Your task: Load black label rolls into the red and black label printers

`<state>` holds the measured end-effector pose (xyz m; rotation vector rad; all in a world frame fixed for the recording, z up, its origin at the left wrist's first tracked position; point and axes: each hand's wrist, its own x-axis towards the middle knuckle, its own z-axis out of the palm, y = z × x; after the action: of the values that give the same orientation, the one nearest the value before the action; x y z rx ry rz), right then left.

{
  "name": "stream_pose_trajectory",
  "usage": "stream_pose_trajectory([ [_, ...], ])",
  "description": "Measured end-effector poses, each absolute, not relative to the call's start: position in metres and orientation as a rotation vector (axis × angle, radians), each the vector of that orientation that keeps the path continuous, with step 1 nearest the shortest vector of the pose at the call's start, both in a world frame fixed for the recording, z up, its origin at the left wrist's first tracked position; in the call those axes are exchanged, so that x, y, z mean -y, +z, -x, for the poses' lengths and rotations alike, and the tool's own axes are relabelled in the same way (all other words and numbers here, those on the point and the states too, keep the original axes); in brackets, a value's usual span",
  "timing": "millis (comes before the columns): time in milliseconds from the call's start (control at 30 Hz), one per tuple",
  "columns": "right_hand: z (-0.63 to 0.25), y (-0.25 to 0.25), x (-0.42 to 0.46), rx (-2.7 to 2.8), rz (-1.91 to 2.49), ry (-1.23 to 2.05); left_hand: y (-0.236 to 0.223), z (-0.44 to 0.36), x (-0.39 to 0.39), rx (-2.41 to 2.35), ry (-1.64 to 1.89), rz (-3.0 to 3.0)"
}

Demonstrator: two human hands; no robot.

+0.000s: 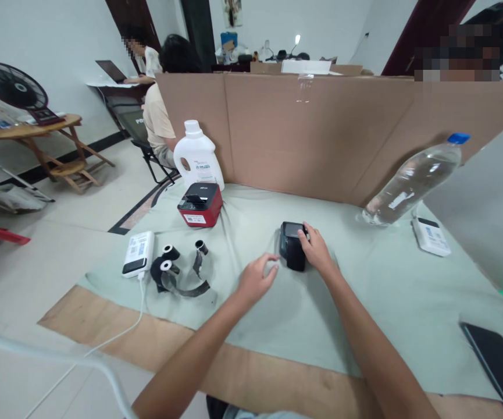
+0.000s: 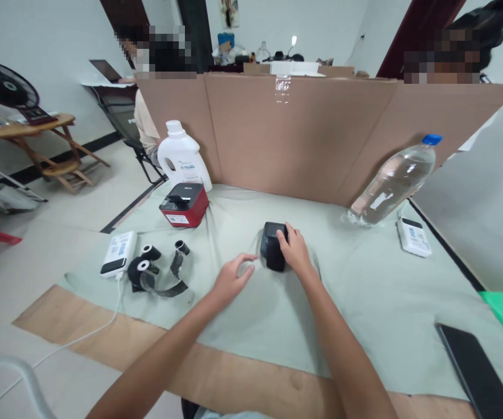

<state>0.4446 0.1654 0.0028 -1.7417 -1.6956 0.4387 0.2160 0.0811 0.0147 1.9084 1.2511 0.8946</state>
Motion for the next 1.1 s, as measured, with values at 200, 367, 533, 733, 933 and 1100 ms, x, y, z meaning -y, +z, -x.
stream_pose_trajectory([
  [200,-0.453,-0.026,-0.157,1.678,1.65,0.367,0.009,-0.225,-0.153,-1.306,0.723,-1.857],
  [367,-0.453,-0.03,-0.159,1.656,1.626,0.383,-0.015,-0.25,-0.17,-1.356,0.614,-1.976],
  [533,-0.455,-0.032,-0.162,1.699,1.615,0.383,-0.022,-0.255,-0.159,-1.454,0.619,-2.092],
  [733,-0.454,-0.032,-0.162,1.693,1.649,0.39,-0.014,-0.251,-0.166,-1.455,0.544,-2.108],
  [933,-0.453,-0.032,-0.162,1.682,1.656,0.397,-0.014,-0.249,-0.167,-1.453,0.527,-2.155],
  [1100,-0.453,-0.033,-0.162,1.681,1.663,0.389,-0.018,-0.252,-0.165,-1.482,0.553,-2.156],
])
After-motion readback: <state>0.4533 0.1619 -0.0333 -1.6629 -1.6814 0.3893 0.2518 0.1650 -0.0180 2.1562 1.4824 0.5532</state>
